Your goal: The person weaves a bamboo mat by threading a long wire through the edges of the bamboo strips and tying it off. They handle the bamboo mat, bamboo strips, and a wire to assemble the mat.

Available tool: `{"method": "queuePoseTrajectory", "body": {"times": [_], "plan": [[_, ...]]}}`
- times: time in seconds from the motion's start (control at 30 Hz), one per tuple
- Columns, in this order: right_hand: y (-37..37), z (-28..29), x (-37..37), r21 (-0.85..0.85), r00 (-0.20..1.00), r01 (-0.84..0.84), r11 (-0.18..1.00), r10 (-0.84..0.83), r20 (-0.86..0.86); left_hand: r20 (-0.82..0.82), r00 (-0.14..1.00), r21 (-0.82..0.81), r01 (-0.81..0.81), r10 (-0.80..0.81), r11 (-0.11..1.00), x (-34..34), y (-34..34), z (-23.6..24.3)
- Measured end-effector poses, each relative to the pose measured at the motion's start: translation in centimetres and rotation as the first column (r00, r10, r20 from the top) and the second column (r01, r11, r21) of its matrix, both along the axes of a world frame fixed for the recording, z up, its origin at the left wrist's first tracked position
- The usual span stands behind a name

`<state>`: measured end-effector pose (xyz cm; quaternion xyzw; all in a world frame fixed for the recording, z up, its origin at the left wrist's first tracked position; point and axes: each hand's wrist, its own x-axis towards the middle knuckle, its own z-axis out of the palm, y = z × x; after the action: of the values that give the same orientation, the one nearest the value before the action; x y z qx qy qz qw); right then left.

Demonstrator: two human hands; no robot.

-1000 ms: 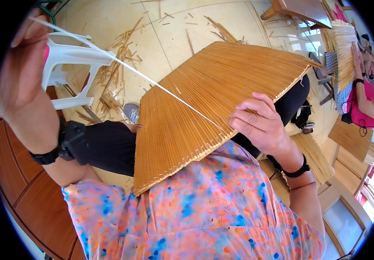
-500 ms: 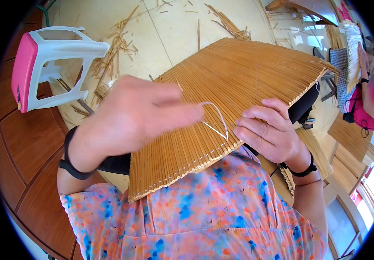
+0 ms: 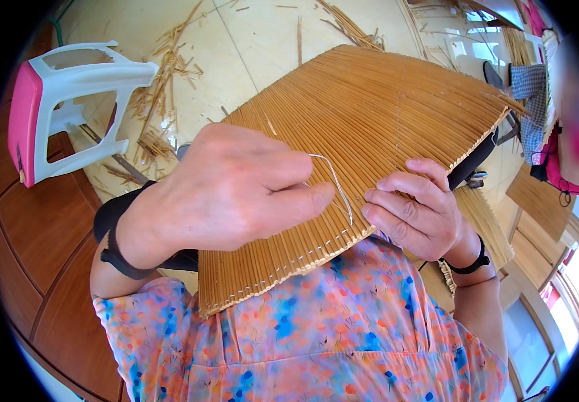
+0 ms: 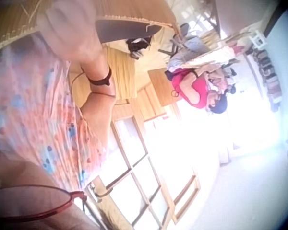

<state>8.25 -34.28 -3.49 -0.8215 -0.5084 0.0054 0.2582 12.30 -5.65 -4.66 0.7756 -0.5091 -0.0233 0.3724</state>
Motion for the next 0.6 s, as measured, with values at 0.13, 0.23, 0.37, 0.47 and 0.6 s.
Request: {"method": "queuePoseTrajectory", "body": {"times": [0.13,0.23,0.37,0.47,0.6], "plan": [[0.04,0.05,-0.02,0.004,1.000,0.004,1.000,-0.004,0.000,0.000,1.000,-0.014,-0.003,0.003,1.000,0.01,-0.08,0.05],[0.00,0.11,-0.10,0.004,1.000,0.010,1.000,-0.010,-0.005,0.008,1.000,-0.036,-0.001,0.002,0.999,-0.05,-0.27,-0.08],[-0.01,0.08,-0.13,0.003,1.000,0.011,1.000,-0.011,-0.005,0.019,1.000,-0.038,-0.003,0.004,0.999,-0.09,-0.45,-0.04],[-0.08,-0.03,-0.06,0.007,1.000,0.010,1.000,-0.010,-0.009,0.005,1.000,-0.038,-0.005,0.005,0.999,-0.08,-0.54,0.02],[0.06,0.09,-0.28,0.008,1.000,0.023,1.000,-0.023,-0.004,0.025,1.000,-0.024,0.006,-0.006,1.000,-0.06,-0.45,0.05]]}}
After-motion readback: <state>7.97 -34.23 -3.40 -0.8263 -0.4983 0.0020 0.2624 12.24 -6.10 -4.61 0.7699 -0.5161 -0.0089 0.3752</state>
